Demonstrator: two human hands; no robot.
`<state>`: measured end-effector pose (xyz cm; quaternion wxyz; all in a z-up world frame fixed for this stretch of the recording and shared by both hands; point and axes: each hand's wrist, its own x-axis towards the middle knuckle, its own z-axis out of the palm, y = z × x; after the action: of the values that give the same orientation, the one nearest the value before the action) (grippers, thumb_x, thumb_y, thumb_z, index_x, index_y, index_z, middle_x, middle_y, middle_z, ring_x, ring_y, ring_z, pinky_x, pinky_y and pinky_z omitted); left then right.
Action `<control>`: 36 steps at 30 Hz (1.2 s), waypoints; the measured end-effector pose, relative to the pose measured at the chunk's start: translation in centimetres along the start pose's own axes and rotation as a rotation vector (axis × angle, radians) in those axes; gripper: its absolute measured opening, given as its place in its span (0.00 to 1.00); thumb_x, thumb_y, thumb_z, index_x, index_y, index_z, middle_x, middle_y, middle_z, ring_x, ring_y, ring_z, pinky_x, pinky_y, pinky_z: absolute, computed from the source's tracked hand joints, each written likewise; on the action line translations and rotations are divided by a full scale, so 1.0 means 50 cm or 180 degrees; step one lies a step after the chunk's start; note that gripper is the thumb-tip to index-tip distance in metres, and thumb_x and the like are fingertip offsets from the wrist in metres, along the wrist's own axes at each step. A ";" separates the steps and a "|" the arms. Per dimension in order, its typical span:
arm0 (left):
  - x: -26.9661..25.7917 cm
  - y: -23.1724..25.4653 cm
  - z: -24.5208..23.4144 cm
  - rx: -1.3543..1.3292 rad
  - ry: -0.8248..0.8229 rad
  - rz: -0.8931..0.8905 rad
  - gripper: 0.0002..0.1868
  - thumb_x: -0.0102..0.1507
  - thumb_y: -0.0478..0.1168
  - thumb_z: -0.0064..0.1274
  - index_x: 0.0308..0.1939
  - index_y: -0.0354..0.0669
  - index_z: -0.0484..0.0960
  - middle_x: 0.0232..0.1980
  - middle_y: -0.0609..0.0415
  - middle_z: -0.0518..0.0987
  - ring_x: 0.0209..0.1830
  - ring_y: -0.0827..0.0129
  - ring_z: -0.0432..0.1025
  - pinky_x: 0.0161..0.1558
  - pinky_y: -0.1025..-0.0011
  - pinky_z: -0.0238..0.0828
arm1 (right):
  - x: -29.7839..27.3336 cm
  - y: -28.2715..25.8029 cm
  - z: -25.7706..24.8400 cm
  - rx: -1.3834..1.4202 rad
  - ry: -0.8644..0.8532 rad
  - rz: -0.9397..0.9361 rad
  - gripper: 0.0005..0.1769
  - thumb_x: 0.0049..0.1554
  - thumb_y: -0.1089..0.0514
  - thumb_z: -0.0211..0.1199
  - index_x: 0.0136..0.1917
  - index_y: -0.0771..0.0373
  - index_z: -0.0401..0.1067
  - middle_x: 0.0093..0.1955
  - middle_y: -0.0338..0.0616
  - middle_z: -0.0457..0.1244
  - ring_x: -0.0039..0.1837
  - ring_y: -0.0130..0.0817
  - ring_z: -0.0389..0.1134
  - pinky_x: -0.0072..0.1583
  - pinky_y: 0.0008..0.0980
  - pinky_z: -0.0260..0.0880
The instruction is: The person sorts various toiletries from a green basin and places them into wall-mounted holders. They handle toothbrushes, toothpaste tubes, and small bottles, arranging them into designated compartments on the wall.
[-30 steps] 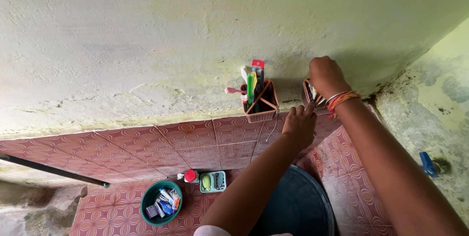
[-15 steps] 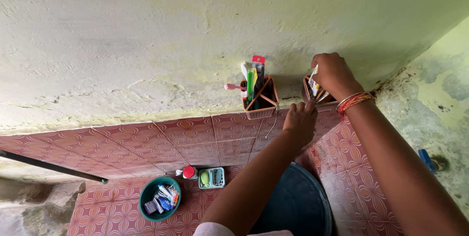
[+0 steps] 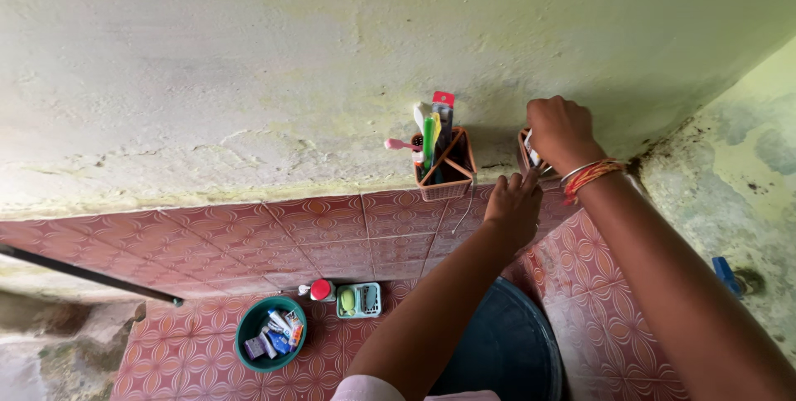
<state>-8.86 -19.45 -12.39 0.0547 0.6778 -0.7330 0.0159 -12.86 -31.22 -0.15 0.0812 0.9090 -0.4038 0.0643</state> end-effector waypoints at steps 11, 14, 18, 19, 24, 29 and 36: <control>-0.134 -0.114 -0.174 -0.0106 0.1028 -0.0151 0.38 0.57 0.56 0.60 0.65 0.39 0.73 0.74 0.41 0.65 0.80 0.47 0.51 0.79 0.51 0.40 | -0.027 -0.151 -0.131 0.0542 0.1355 -0.0615 0.16 0.57 0.48 0.71 0.52 0.60 0.78 0.53 0.46 0.70 0.58 0.47 0.69 0.58 0.46 0.68; -0.209 -0.175 -0.236 -0.0100 0.1359 -0.0388 0.41 0.58 0.55 0.59 0.69 0.36 0.69 0.75 0.41 0.64 0.80 0.51 0.50 0.79 0.50 0.39 | -0.033 -0.227 -0.176 0.0923 0.1661 -0.0986 0.11 0.61 0.52 0.70 0.52 0.60 0.78 0.54 0.44 0.70 0.58 0.46 0.69 0.59 0.44 0.68; -0.324 -0.254 -0.302 -0.0016 0.1292 -0.0802 0.37 0.61 0.54 0.57 0.69 0.40 0.68 0.78 0.41 0.61 0.83 0.52 0.47 0.80 0.52 0.39 | -0.030 -0.346 -0.216 0.1343 0.1724 -0.1419 0.10 0.63 0.52 0.69 0.52 0.61 0.78 0.54 0.44 0.70 0.57 0.45 0.69 0.59 0.44 0.68; -0.349 -0.270 -0.315 -0.0060 0.1298 -0.0891 0.37 0.61 0.54 0.56 0.70 0.41 0.68 0.78 0.42 0.61 0.83 0.52 0.47 0.80 0.53 0.39 | -0.025 -0.378 -0.220 0.1425 0.1724 -0.1515 0.10 0.63 0.52 0.69 0.52 0.61 0.78 0.54 0.44 0.70 0.57 0.45 0.69 0.59 0.44 0.68; -0.469 -0.344 -0.356 -0.0079 0.1356 -0.1430 0.37 0.65 0.56 0.53 0.72 0.40 0.66 0.80 0.41 0.57 0.84 0.51 0.44 0.80 0.52 0.37 | -0.008 -0.524 -0.232 0.1694 0.1576 -0.1938 0.11 0.64 0.52 0.69 0.51 0.61 0.78 0.54 0.44 0.71 0.58 0.45 0.69 0.59 0.44 0.68; -0.587 -0.422 -0.358 0.0091 0.1188 -0.2047 0.39 0.64 0.58 0.51 0.73 0.41 0.62 0.80 0.39 0.52 0.83 0.48 0.40 0.78 0.50 0.32 | -0.002 -0.648 -0.229 0.1821 0.1367 -0.2295 0.12 0.62 0.50 0.69 0.50 0.61 0.79 0.55 0.44 0.71 0.60 0.45 0.69 0.62 0.45 0.67; -0.753 -0.481 -0.363 0.0144 0.1206 -0.2657 0.42 0.63 0.57 0.53 0.75 0.41 0.60 0.81 0.37 0.50 0.84 0.47 0.38 0.79 0.49 0.29 | -0.018 -0.806 -0.214 0.1946 0.0966 -0.2711 0.13 0.60 0.48 0.69 0.48 0.60 0.80 0.56 0.46 0.71 0.62 0.46 0.68 0.63 0.46 0.66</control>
<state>18.97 17.73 0.59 0.1746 0.9013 -0.3737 0.1322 16.01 -1.81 6.31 -0.1105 0.9548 0.0534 0.2706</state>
